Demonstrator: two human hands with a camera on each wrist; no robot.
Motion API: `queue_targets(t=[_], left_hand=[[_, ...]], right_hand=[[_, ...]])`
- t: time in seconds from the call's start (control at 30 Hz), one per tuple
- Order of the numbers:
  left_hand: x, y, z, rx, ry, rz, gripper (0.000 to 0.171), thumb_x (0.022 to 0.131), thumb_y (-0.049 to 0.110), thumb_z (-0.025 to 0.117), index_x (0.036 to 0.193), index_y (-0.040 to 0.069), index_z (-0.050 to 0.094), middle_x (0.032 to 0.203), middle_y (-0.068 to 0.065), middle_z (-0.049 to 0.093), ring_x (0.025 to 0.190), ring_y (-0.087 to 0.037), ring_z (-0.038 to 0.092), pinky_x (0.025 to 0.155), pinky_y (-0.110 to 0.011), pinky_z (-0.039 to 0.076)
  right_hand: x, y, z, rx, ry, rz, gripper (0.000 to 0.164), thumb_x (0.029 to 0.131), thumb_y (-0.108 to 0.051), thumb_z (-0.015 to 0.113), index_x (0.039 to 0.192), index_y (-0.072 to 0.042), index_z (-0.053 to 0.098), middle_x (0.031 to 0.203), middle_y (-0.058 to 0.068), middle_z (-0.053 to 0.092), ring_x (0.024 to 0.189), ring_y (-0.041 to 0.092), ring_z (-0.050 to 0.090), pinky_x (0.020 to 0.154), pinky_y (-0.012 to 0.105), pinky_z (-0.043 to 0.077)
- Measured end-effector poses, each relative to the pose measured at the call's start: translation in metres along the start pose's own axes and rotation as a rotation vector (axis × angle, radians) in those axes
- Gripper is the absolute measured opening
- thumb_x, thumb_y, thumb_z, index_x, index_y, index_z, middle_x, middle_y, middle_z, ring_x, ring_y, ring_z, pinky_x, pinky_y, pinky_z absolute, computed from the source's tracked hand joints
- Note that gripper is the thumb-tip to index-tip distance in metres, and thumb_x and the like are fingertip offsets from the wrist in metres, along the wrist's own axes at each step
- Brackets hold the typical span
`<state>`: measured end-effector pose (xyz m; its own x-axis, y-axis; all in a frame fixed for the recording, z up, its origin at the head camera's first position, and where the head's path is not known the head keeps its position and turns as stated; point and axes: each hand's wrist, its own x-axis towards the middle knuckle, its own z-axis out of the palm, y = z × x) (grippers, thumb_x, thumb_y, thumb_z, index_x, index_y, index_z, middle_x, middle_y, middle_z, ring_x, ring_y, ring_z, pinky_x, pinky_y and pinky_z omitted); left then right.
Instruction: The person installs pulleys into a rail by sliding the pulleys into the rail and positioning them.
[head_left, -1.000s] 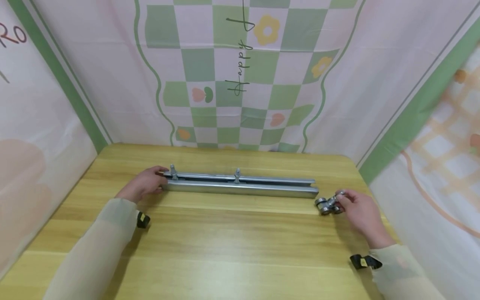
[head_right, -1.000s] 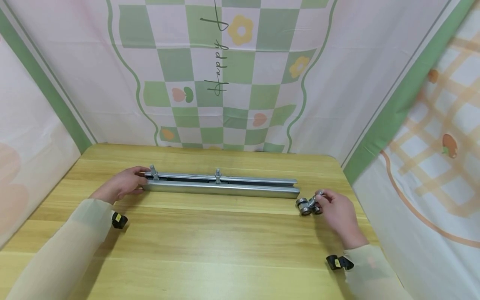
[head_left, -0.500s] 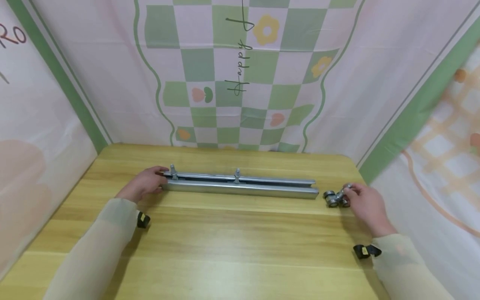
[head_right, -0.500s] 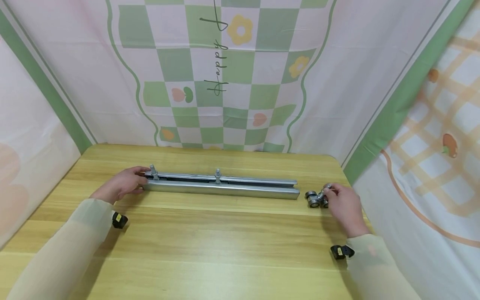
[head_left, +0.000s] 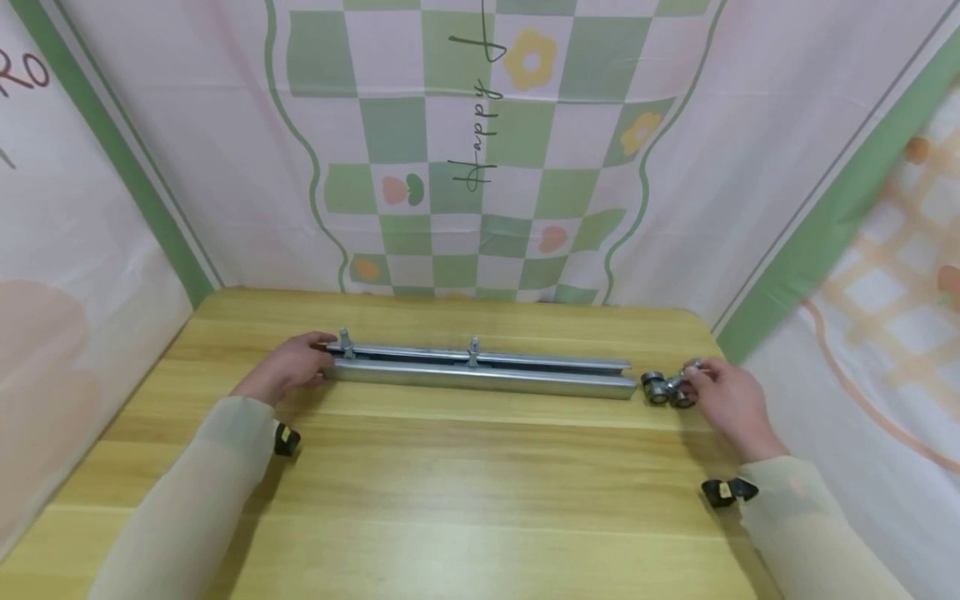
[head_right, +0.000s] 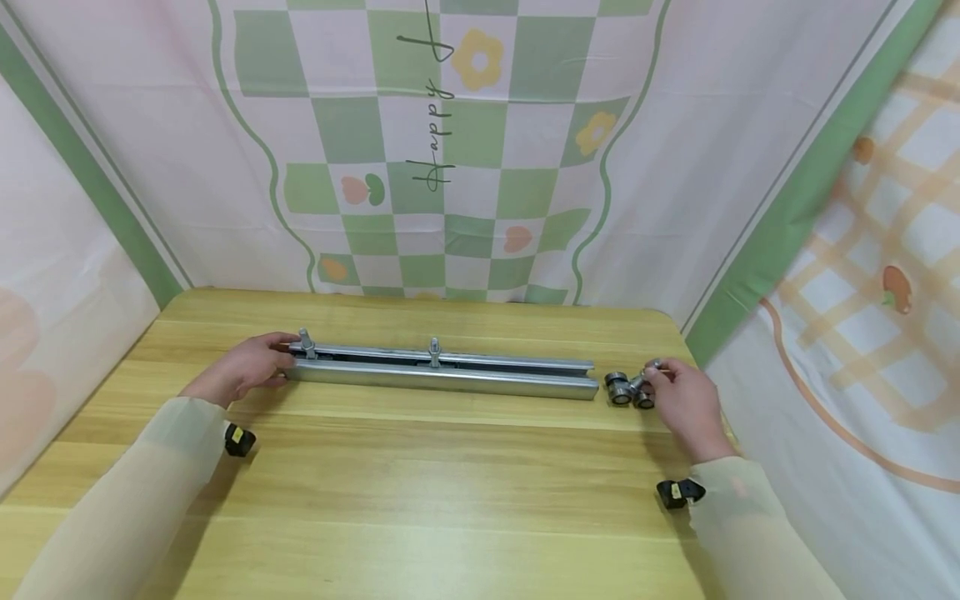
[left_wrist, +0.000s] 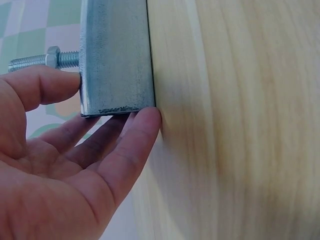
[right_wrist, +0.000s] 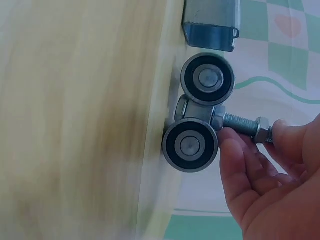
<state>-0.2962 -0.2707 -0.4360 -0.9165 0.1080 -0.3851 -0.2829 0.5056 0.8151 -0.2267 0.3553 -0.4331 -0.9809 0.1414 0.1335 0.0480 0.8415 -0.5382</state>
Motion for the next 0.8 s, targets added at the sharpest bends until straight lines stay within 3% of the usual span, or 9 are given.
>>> queue_targets(t=[0.5, 0.8], left_hand=[[-0.001, 0.000, 0.000, 0.010, -0.009, 0.001, 0.061, 0.098, 0.008, 0.052, 0.155, 0.003, 0.030, 0.150, -0.028, 0.032, 0.120, -0.036, 0.048, 0.094, -0.040, 0.050], [-0.001, -0.001, 0.000, 0.003, -0.004, -0.002, 0.060, 0.098, 0.008, 0.051, 0.155, 0.005, 0.031, 0.150, -0.026, 0.033, 0.120, -0.035, 0.047, 0.095, -0.039, 0.049]], right_hand=[[0.007, -0.021, 0.016, 0.010, 0.034, -0.033, 0.031, 0.105, -0.023, 0.051, 0.115, 0.002, 0.066, 0.095, 0.018, 0.071, 0.080, 0.029, 0.065, 0.062, 0.036, 0.050], [0.008, -0.032, 0.025, 0.075, 0.004, -0.022, 0.032, 0.105, -0.023, 0.052, 0.117, 0.002, 0.066, 0.098, 0.017, 0.071, 0.084, 0.030, 0.067, 0.069, 0.038, 0.052]])
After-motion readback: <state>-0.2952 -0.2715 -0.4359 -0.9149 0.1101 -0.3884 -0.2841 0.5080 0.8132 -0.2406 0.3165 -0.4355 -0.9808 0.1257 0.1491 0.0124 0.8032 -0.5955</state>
